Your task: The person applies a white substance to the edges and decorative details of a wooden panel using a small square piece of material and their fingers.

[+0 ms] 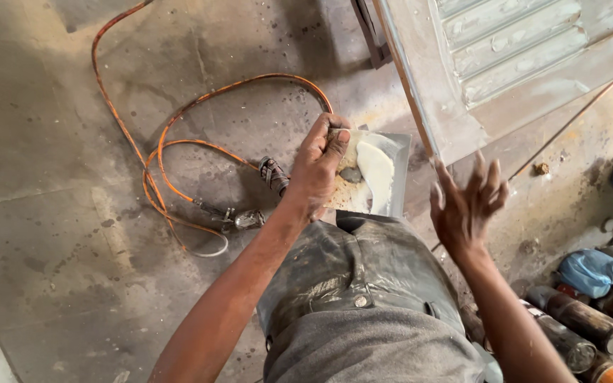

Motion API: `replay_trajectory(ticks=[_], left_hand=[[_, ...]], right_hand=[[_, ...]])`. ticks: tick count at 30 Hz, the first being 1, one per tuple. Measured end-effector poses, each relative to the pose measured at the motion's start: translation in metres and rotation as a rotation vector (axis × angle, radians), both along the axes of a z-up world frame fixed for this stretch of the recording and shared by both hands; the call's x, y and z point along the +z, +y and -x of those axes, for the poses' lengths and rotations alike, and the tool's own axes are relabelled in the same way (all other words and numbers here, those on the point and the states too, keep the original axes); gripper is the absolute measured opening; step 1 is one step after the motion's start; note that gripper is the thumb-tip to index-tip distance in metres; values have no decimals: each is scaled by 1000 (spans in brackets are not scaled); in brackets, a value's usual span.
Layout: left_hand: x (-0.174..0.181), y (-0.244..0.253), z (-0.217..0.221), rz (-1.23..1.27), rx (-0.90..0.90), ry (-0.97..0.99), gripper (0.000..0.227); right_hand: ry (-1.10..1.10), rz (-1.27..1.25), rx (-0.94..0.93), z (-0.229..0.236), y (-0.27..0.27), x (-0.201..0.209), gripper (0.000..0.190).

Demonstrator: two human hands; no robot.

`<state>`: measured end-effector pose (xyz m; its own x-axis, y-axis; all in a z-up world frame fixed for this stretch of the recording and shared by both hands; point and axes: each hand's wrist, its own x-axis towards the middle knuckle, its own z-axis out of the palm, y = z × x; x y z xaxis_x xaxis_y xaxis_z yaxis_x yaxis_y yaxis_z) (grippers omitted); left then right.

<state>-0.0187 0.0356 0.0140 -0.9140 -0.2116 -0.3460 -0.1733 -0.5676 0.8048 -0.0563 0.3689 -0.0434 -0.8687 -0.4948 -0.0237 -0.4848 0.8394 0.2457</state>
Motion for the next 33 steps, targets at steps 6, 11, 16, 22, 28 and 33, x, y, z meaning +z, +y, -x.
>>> replay_trajectory(ticks=[6,11,16,22,28,33], left_hand=[[-2,-1,-8,-30,-30,-92,12],[-2,12,-2,-73,-65,-12,12],[1,13,-2,-175,-74,78,12],[5,3,-13,-15,-99,-89,13],[1,6,-10,-9,-63,-7,14],[6,5,-18,-18,-118,-69,14]], right_hand=[[-9,70,-159,-19,22,12,53],[34,33,1,22,-4,-1,63],[67,-109,132,32,12,-12,61],[76,-263,51,35,56,-2,55],[-181,154,106,35,30,-20,51],[-252,179,126,58,46,-24,52]])
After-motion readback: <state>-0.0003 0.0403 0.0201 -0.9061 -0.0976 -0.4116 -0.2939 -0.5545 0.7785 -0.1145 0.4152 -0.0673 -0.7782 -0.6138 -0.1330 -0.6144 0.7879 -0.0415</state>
